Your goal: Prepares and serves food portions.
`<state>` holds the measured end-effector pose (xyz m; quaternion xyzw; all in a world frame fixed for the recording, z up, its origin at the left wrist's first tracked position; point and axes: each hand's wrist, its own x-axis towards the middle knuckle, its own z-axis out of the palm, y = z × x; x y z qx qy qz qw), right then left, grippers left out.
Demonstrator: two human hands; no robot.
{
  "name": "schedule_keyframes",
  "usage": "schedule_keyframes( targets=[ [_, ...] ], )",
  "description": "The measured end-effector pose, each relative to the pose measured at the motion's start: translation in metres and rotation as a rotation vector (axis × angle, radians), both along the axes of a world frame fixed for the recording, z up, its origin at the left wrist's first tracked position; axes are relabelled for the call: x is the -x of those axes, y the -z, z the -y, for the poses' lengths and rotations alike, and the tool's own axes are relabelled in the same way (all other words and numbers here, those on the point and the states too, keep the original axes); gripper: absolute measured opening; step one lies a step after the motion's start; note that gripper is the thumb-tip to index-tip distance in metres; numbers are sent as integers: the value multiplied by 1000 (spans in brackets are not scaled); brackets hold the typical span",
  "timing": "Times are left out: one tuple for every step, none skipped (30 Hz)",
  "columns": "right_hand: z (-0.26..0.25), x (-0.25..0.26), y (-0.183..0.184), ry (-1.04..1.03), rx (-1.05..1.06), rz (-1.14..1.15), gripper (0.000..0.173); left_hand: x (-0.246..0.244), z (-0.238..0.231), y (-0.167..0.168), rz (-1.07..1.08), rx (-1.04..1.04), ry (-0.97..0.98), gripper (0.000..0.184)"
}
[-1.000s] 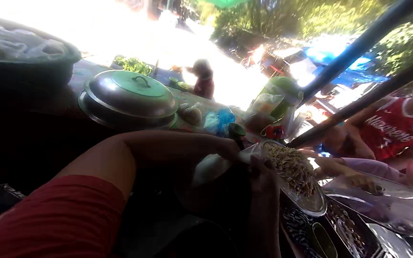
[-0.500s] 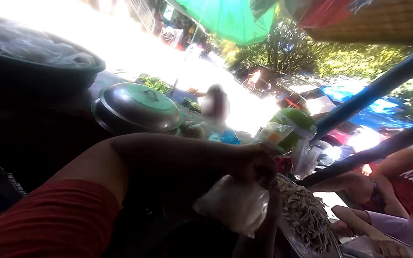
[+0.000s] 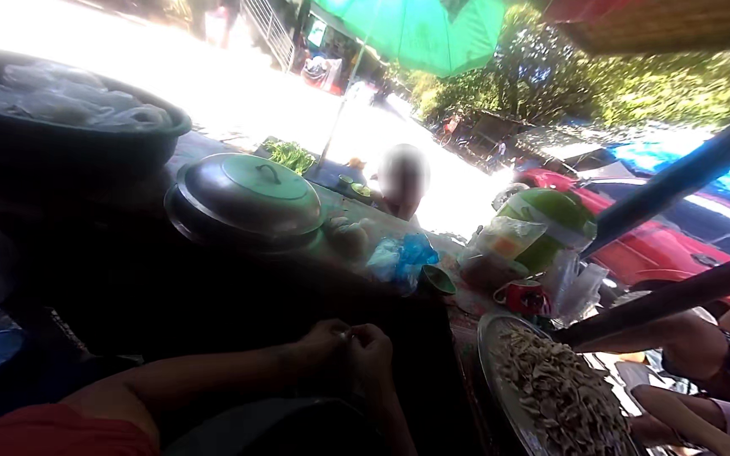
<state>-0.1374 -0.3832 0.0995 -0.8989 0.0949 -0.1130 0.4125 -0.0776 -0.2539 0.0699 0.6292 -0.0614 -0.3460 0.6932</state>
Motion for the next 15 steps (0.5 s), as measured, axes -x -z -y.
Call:
schedule_keyframes(
  targets=[
    [-9,7,10,27,10,29,22,5,0,7,-61,7,-31,25],
    [-17,14,20,45,15,73,30,9,0,13,-95,3,-51,23],
    [-24,20,30,53,29,116,39,11,0,17,-111,0,-60,21],
    [-29,26,36,55,62,156,45,14,0,21,-116,-1,-60,19],
    [-33,31,41,61,98,181,48,18,0,24,-115,-7,-56,17],
    [-35,34,44,79,120,194,49,20,0,29,-106,-17,-53,16],
    [-35,36,46,105,134,204,50,22,1,31,-96,-26,-48,17],
    [-35,38,48,131,134,220,51,24,1,31,-90,-25,-47,17],
    [-35,40,49,155,119,239,52,26,0,29,-87,-23,-43,17],
    [-35,41,50,181,104,263,53,28,-1,26,-87,-20,-37,17],
    [-35,43,51,207,91,291,54,31,-1,22,-90,-20,-35,18],
    [-34,45,53,223,79,315,55,34,-2,18,-87,-20,-28,18],
    [-35,46,53,237,61,338,55,36,-4,13,-84,-26,-19,17],
    [-36,47,52,255,31,355,56,39,-7,8,-80,-39,4,16],
    [-37,49,48,271,-11,350,58,40,-10,6,-69,-49,36,15]
  ],
)
